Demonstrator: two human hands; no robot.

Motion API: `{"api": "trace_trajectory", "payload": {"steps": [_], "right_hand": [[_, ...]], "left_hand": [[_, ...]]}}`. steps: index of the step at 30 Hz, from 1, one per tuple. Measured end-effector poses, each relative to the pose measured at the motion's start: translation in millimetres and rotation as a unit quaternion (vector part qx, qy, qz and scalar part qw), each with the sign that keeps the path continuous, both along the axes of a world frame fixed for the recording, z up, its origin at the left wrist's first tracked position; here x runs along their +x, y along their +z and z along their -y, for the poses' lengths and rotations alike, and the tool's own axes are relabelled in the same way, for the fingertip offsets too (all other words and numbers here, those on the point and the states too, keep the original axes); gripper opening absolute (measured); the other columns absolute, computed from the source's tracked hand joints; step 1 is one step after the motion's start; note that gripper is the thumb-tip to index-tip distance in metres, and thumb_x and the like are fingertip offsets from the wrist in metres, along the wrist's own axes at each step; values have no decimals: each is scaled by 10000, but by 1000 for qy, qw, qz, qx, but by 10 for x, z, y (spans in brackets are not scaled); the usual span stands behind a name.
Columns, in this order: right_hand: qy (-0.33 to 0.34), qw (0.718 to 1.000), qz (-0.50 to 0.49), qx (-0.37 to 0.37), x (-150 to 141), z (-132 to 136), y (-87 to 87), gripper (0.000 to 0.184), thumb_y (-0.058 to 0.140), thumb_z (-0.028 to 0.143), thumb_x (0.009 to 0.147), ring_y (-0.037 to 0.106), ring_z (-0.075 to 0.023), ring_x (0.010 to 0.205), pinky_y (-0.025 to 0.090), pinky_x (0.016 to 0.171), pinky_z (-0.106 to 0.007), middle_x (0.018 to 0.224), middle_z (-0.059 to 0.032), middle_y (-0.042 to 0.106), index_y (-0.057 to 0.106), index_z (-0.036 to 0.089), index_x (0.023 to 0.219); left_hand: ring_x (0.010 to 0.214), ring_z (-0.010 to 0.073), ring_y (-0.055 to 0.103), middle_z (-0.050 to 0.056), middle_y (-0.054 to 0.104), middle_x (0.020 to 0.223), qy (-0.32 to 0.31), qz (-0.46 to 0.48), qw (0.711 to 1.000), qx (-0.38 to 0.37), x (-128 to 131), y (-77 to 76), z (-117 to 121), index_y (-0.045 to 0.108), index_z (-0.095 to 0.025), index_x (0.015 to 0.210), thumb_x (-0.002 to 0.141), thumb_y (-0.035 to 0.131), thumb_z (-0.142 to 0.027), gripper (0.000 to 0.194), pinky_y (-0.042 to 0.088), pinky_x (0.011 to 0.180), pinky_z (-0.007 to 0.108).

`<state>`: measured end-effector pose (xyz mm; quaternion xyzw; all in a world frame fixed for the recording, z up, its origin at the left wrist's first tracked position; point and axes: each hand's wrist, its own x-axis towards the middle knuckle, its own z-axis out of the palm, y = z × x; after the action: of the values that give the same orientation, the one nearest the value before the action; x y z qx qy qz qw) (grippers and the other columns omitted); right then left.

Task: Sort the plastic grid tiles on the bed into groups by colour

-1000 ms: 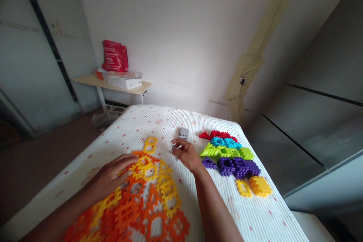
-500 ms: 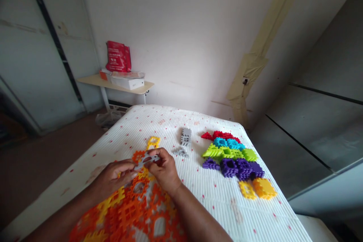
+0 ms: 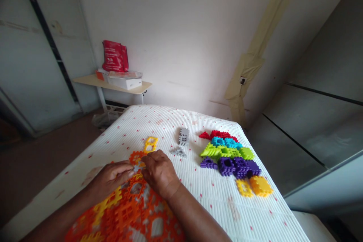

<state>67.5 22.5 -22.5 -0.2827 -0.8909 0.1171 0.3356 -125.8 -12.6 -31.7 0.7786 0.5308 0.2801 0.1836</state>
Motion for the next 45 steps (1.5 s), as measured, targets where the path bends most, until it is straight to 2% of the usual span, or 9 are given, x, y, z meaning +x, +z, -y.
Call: {"api": "trace_trajectory", "payload": {"steps": [2,4,8,11,14,22,34,41,45], "right_hand": [[9,1000,21,-7,6,-9,22,273,544,169,824,554,-183,938,457,823,-302,1013,-82,635,593,183,1092],[-2,999,44,-11,64,-65,45,249,563,169,812,565,-182,909,459,811,-296,969,-76,645,613,181,1056],[-118,990,60,-46,385,-311,70,230,607,137,752,591,-183,879,457,798,-283,935,-67,667,649,186,973],[-218,970,78,-72,679,-501,36,249,615,109,714,608,-191,863,449,793,-279,927,-70,680,663,176,949],[-268,952,116,-91,835,-600,-34,251,603,119,710,615,-190,833,443,771,-274,897,-55,686,667,186,943],[-293,935,174,-95,759,-616,-168,313,568,124,723,585,-199,958,422,818,-252,986,-62,678,654,184,1018],[-293,934,188,-81,763,-655,-251,292,576,121,729,576,-204,983,425,832,-256,1008,-63,673,657,187,1001],[-292,928,215,-85,744,-652,-244,291,577,131,736,573,-200,1004,421,842,-260,1030,-64,668,639,195,1013],[-313,916,237,-83,726,-612,-204,378,595,160,735,569,-212,1023,423,837,-278,1060,-74,659,592,203,1111]], "left_hand": [[592,117,518,-5,524,603,-4,1,1000,-4,-6,-23,-14,567,-167,606,867,370,-328,365,394,565,208],[647,127,564,14,604,683,-2,16,1000,-10,-22,-55,-34,640,-165,729,861,396,-336,326,430,608,209],[700,134,612,23,672,787,30,52,998,-19,-72,-96,-58,654,-186,1020,842,450,-373,329,469,641,207],[700,138,626,25,686,778,37,54,998,-20,-97,-95,-60,672,-184,968,833,460,-374,315,478,629,202],[700,141,633,26,695,782,34,49,998,-17,-98,-106,-62,682,-188,917,823,474,-367,290,484,632,202],[722,141,642,32,710,828,31,47,998,-27,-112,-176,-65,684,-194,906,819,484,-342,264,485,649,200],[709,146,650,29,714,806,33,51,998,-23,-87,-119,-63,696,-195,860,796,494,-332,253,493,646,205],[693,144,647,24,714,785,36,61,997,-22,-86,-127,-61,699,-198,851,783,506,-323,240,494,636,204],[680,142,642,22,709,769,33,56,998,-20,-90,-125,-58,696,-199,842,783,503,-331,241,489,623,202]]}}
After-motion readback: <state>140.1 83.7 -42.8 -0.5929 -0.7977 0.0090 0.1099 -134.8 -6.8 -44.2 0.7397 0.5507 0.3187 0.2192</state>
